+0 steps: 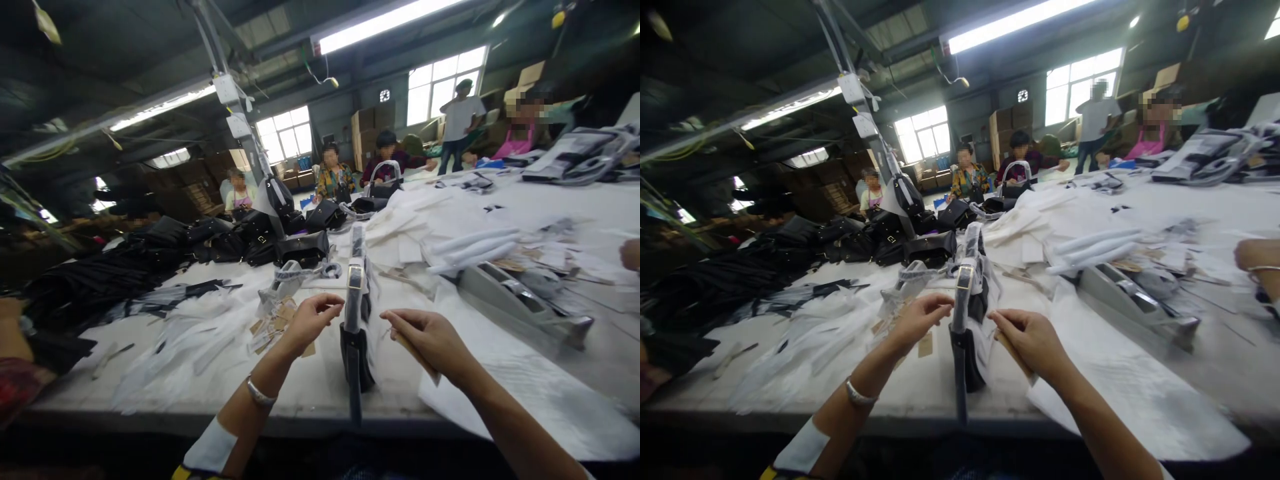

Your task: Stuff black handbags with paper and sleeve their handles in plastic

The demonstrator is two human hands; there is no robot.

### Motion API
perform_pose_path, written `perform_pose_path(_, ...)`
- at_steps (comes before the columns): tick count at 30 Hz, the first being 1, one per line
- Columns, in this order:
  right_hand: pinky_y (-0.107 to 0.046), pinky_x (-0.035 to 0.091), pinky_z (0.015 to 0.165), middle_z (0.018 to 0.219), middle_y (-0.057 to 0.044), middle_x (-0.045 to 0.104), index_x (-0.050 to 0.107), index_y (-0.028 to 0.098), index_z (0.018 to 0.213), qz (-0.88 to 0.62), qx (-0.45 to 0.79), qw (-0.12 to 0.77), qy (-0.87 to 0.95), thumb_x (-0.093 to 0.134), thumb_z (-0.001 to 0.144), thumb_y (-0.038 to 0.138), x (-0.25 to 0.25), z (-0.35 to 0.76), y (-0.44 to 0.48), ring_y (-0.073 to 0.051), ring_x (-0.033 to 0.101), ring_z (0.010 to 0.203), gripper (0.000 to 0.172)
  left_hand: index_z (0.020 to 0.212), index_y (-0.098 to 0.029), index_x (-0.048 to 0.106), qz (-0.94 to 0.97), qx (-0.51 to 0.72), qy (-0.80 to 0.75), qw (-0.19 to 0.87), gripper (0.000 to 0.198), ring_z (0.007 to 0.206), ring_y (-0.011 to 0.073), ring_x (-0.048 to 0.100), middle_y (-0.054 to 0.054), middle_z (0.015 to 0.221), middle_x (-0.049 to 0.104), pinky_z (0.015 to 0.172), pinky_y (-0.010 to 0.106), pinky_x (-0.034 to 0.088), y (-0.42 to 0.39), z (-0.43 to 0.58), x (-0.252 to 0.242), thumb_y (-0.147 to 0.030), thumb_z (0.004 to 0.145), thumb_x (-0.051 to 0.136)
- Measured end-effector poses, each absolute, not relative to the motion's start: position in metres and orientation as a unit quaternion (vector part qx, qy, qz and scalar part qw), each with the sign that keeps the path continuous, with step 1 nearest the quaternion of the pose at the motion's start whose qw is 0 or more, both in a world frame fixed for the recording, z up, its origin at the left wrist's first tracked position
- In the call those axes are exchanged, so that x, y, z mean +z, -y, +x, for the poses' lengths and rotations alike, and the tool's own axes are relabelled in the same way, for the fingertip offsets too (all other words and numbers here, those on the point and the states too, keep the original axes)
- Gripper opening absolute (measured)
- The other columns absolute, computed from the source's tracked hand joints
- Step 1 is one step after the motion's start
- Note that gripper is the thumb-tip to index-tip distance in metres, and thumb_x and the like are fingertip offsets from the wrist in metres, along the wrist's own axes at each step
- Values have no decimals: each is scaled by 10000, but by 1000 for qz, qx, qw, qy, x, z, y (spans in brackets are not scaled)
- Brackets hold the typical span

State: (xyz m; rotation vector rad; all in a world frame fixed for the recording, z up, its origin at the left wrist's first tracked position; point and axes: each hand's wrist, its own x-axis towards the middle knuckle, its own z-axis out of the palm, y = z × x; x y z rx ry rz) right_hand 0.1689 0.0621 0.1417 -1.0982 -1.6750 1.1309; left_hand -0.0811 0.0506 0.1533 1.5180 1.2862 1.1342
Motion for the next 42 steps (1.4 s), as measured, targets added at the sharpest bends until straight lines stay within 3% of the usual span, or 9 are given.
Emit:
perform_pose_path(4,-329,538,729,818,-39,776,815,228,961,-408,433,392,701,634,858,533,142,154,-72,-245,704,759,370,924,-157,770,637,407,-473,453,287,821,189,614,51,899,722,751,273,454,-61,-75,149,-395,765,774)
perform_pose_path(13,-335,538,816,910,-39,775,778,217,1084,-357,441,372,734,596,889,484,144,140,-80,-237,702,838,378,775,-104,756,597,397,-447,534,396,700,158,577,38,719,675,699,267,433,-69,-74,141,-485,696,829)
perform_pose_path(19,-297,548,675,1145,-85,726,628,230,1325,-369,564,385,630,707,824,506,128,160,-63,-189,680,764,578,857,-146,737,508,486,-449,552,288,974,185,626,75,995,711,893,292,468,-35,-96,134,-429,812,766)
perform_pose_path(24,-392,512,978,1217,-114,704,783,202,1001,-275,693,452,490,724,831,466,121,157,-44,-276,650,1120,320,834,-166,724,455,575,-373,569,214,1049,202,642,72,987,726,1049,363,439,-10,-88,132,-379,858,725)
perform_pose_path(27,-471,453,1073,1223,-121,702,774,212,1062,-198,727,475,454,704,842,436,118,151,-41,-301,633,1171,321,911,-155,744,439,623,-319,563,159,1005,198,660,76,979,730,1043,359,450,-6,-78,135,-300,884,687)
perform_pose_path(31,-431,471,1066,1202,-73,713,731,268,1154,-246,625,499,548,754,832,326,115,143,-44,-257,651,1141,328,1069,-177,748,466,623,-358,516,209,891,152,666,49,930,739,960,295,480,-7,-69,137,-237,881,681)
perform_pose_path(34,-356,519,975,1088,-52,728,762,265,1039,-273,460,535,653,731,858,316,118,137,-50,-221,670,1047,191,1131,-200,741,502,613,-396,463,263,821,136,669,22,824,744,963,292,472,-10,-63,138,-239,874,697)
perform_pose_path(39,-348,477,993,1082,-46,703,727,245,945,-271,319,562,713,649,924,297,129,126,-54,-211,631,1077,95,1061,-192,769,528,609,-428,409,260,725,165,680,15,699,732,874,321,532,-13,-56,143,-314,832,755)
perform_pose_path(42,-329,499,932,1026,-34,711,700,242,1002,-310,303,555,710,603,957,308,130,120,-55,-196,654,995,125,1009,-171,785,526,617,-432,396,323,817,218,705,64,833,767,854,336,551,-14,-56,143,-397,779,799)
